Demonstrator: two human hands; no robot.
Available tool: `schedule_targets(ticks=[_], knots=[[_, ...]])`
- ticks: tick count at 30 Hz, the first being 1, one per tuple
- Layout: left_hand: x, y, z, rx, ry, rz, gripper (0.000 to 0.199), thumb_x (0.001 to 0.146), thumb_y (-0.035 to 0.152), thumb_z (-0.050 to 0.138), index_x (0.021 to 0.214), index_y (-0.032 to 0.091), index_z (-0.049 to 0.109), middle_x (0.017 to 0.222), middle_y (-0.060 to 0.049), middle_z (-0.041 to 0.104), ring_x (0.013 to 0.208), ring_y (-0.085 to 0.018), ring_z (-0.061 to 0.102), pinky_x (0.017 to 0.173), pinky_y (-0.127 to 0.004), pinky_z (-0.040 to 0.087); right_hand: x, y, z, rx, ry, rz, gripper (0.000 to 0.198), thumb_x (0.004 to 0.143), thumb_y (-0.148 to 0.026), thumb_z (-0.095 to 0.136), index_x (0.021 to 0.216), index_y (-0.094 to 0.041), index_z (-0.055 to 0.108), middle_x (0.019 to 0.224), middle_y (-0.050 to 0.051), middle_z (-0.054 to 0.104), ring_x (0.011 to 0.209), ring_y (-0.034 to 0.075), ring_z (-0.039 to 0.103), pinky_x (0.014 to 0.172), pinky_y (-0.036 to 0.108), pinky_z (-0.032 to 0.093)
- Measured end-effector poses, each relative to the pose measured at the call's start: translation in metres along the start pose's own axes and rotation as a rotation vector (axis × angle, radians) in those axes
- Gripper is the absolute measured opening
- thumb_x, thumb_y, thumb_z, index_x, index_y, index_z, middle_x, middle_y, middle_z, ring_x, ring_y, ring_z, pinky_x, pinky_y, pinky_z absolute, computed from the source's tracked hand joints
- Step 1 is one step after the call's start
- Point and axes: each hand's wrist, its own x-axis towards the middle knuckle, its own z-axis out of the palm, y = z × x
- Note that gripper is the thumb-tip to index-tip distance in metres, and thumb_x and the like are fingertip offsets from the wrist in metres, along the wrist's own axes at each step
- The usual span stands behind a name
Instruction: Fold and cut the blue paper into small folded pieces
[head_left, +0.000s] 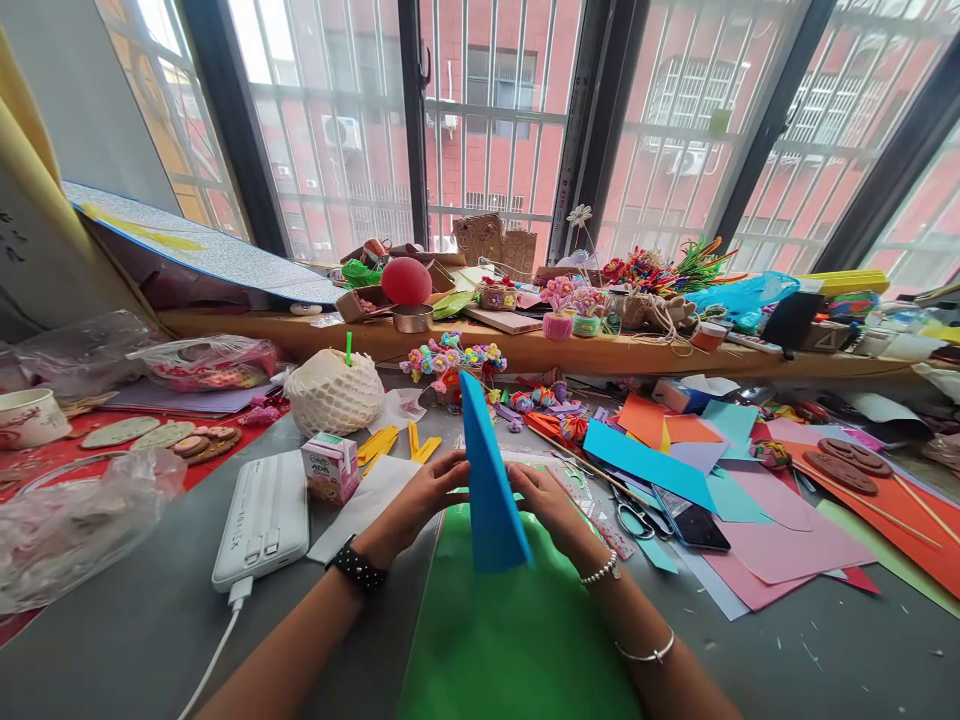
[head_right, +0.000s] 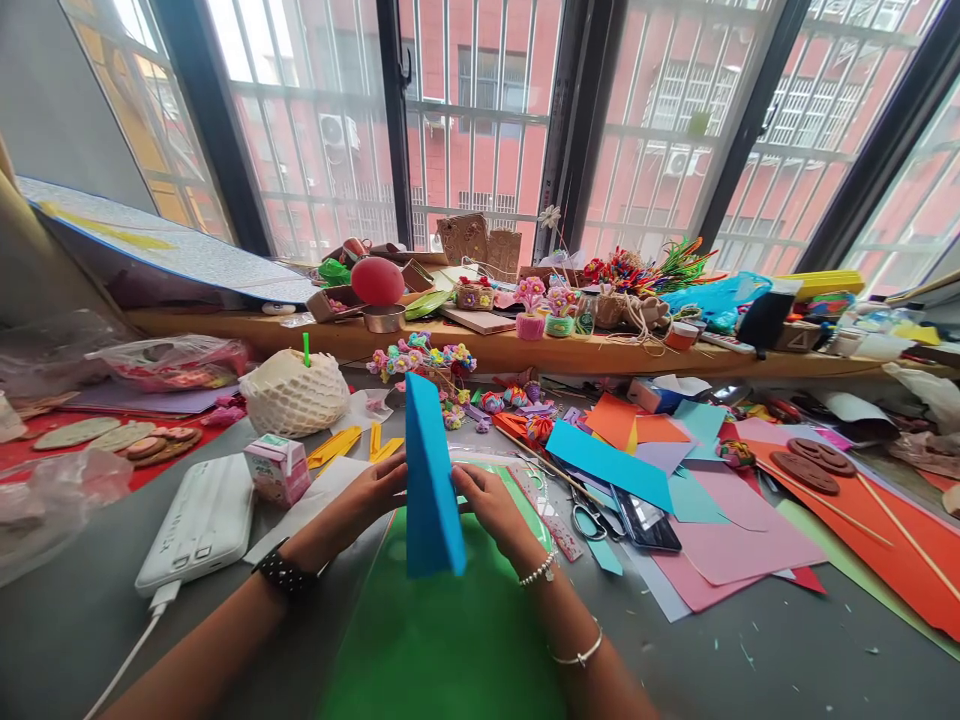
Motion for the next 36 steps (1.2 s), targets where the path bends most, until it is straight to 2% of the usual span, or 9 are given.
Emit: schedule_targets(ticks=[6,11,16,19,21,24,26,32,36], knots=[[0.0,0.003,0.002,-0.016,0.104,-0.046,0.044,0.064,0.038,0.067,0.101,0.018,0.056,0.107,-0.007,0.057,0.102,-0.024,0.051,0.082,-0.032,0.042,-0.002,0.003,-0.001,0.187,0.083,0.036,0.032,0.068,-0.048,0.057,0.088,-0.024,0.065,0.093,0.003,0.065,0.091,0.025,0.055,0.077,0.037,0.045],[-0.003,0.007,0.002,-0.045,0.159,-0.034,0.032,0.067,0.031,0.064,0.096,0.018,0.057,0.094,-0.004,0.061,0.088,-0.018,0.057,0.074,-0.026,0.045,-0.001,0.009,-0.005,0.519,0.15,0.152,0.034,0.058,-0.046,0.066,0.085,-0.026,0.064,0.087,0.003,0.066,0.085,0.026,0.058,0.073,0.04,0.047],[-0.008,0.015,0.004,-0.064,0.304,-0.08,0.033,0.066,0.035,0.063,0.095,0.018,0.058,0.094,-0.005,0.064,0.083,-0.021,0.06,0.067,-0.028,0.049,0.0,0.007,-0.009,0.66,0.142,0.224,0.033,0.064,-0.042,0.062,0.092,-0.025,0.061,0.091,0.005,0.065,0.083,0.025,0.059,0.075,0.042,0.046],[-0.01,0.019,0.006,-0.049,0.411,-0.13,0.035,0.066,0.035,0.063,0.096,0.017,0.058,0.096,-0.007,0.064,0.083,-0.024,0.061,0.065,-0.031,0.05,0.002,0.004,-0.011,0.686,0.119,0.243,0.04,0.073,-0.052,0.049,0.097,-0.023,0.061,0.093,0.006,0.065,0.087,0.025,0.058,0.08,0.041,0.044],[-0.009,0.02,0.006,-0.036,0.453,-0.135,0.034,0.066,0.035,0.062,0.094,0.016,0.058,0.096,-0.008,0.065,0.084,-0.024,0.061,0.066,-0.031,0.051,0.003,0.002,-0.011,0.7,0.041,0.234,0.054,0.076,-0.061,0.033,0.1,-0.021,0.061,0.098,0.007,0.064,0.092,0.024,0.056,0.083,0.04,0.042],[-0.008,0.019,0.004,-0.009,0.449,-0.143,0.035,0.066,0.035,0.063,0.094,0.014,0.059,0.095,-0.009,0.065,0.083,-0.025,0.061,0.067,-0.032,0.051,0.004,0.001,-0.011,0.701,-0.115,0.21,0.074,0.076,-0.067,0.014,0.106,-0.015,0.058,0.108,0.011,0.059,0.096,0.025,0.054,0.081,0.04,0.041],[-0.007,0.018,0.003,0.008,0.42,-0.146,0.036,0.066,0.036,0.062,0.094,0.014,0.059,0.093,-0.01,0.065,0.083,-0.026,0.062,0.068,-0.032,0.051,0.004,0.001,-0.011,0.697,-0.173,0.197,0.079,0.075,-0.068,0.01,0.109,-0.013,0.056,0.111,0.012,0.056,0.095,0.024,0.054,0.078,0.038,0.042],[-0.007,0.018,0.004,0.039,0.385,-0.127,0.035,0.066,0.035,0.063,0.093,0.014,0.059,0.091,-0.01,0.066,0.083,-0.026,0.062,0.069,-0.032,0.051,0.004,0.002,-0.009,0.663,-0.201,0.197,0.08,0.074,-0.07,0.009,0.109,-0.015,0.055,0.114,0.012,0.054,0.097,0.022,0.053,0.078,0.036,0.042],[-0.007,0.015,0.005,0.028,0.311,-0.129,0.035,0.064,0.037,0.065,0.091,0.014,0.06,0.094,-0.009,0.066,0.083,-0.027,0.062,0.068,-0.033,0.051,0.003,0.0,-0.006,0.618,-0.211,0.204,0.079,0.073,-0.071,0.012,0.106,-0.015,0.057,0.111,0.011,0.057,0.096,0.023,0.054,0.079,0.038,0.041]])
